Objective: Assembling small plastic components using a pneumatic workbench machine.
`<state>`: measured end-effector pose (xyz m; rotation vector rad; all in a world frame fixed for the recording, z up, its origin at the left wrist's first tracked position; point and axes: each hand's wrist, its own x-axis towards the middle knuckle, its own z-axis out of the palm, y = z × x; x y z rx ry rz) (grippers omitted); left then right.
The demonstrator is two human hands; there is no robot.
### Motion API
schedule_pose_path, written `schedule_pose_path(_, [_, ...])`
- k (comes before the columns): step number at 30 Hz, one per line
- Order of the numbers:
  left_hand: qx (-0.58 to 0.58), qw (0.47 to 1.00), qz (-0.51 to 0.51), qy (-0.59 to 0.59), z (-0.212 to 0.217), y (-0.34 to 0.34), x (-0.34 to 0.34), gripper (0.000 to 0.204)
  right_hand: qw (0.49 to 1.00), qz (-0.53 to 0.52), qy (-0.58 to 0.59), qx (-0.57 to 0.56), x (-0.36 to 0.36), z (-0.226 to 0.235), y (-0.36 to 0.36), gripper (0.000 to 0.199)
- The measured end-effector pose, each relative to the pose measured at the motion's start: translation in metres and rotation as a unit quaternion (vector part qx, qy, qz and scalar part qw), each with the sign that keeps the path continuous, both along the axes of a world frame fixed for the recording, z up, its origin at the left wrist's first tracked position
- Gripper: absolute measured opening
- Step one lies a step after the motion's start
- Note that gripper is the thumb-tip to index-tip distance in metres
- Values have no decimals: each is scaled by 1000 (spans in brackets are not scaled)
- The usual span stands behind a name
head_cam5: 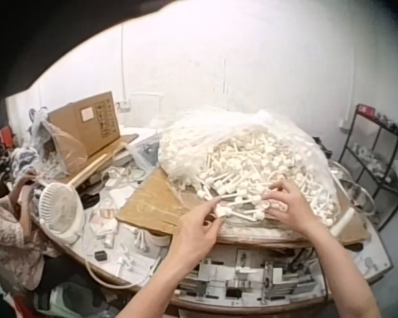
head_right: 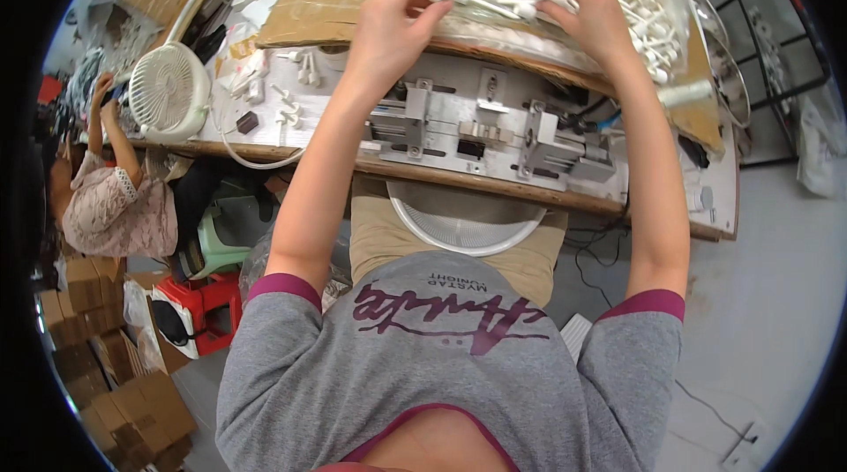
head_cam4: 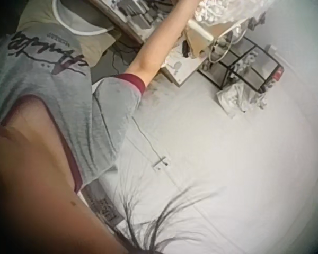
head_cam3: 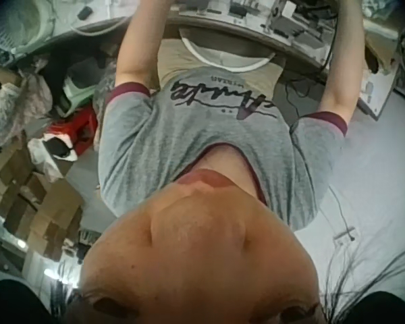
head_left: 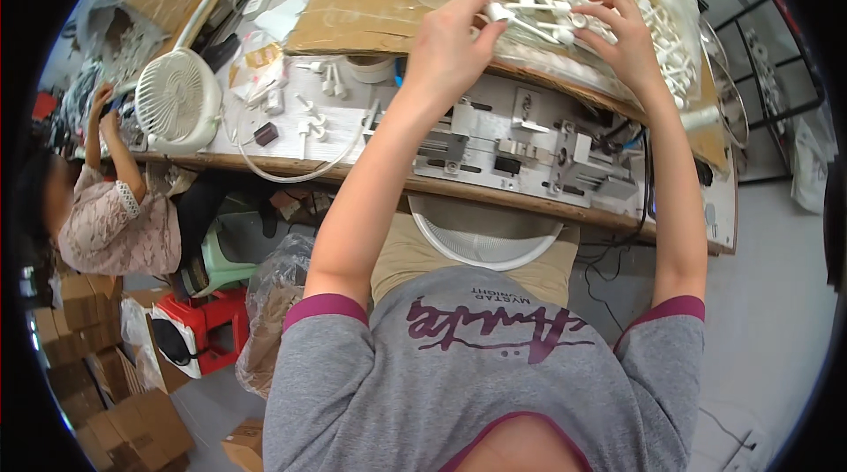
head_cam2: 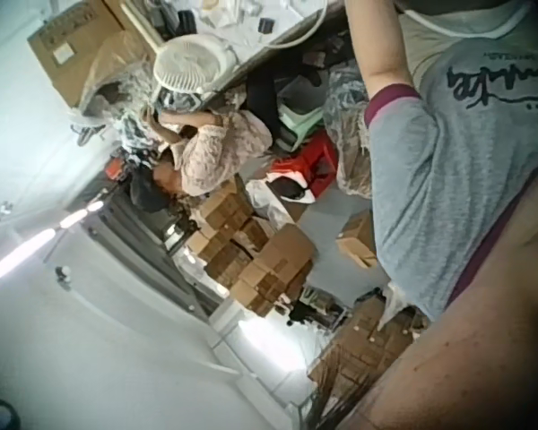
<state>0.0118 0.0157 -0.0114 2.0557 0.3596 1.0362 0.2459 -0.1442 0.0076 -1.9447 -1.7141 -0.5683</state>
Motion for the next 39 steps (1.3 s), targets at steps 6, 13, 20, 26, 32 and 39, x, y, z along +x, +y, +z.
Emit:
schedule_pose_path(6, [79, 989, -116, 45, -13, -67, -75, 30, 901, 64, 406, 139, -3, -7, -34, 25])
schedule_pose_path(13, [291, 941, -94, 142, -76, -103, -94, 29, 825, 43, 517, 227, -72, -5, -58, 28])
schedule_pose_path(20, [377, 895, -87, 221, -77, -102, -83, 24, 809, 23, 545, 218, -119, -17, -88, 30])
schedule_pose_path(26, [349, 901, -94, 239, -70, -100, -77, 24, 781, 71, 569, 249, -163, -34, -86, 30])
schedule_pose_path(32, [351, 897, -112, 246, -63, -99, -73, 24, 889, 11, 427, 163, -184, -52, -92, 26])
schedule_pose_path(39, [254, 922, -173, 234, -33, -83, -75, 24, 966, -26, 236, 102, -205, -82, -101, 30])
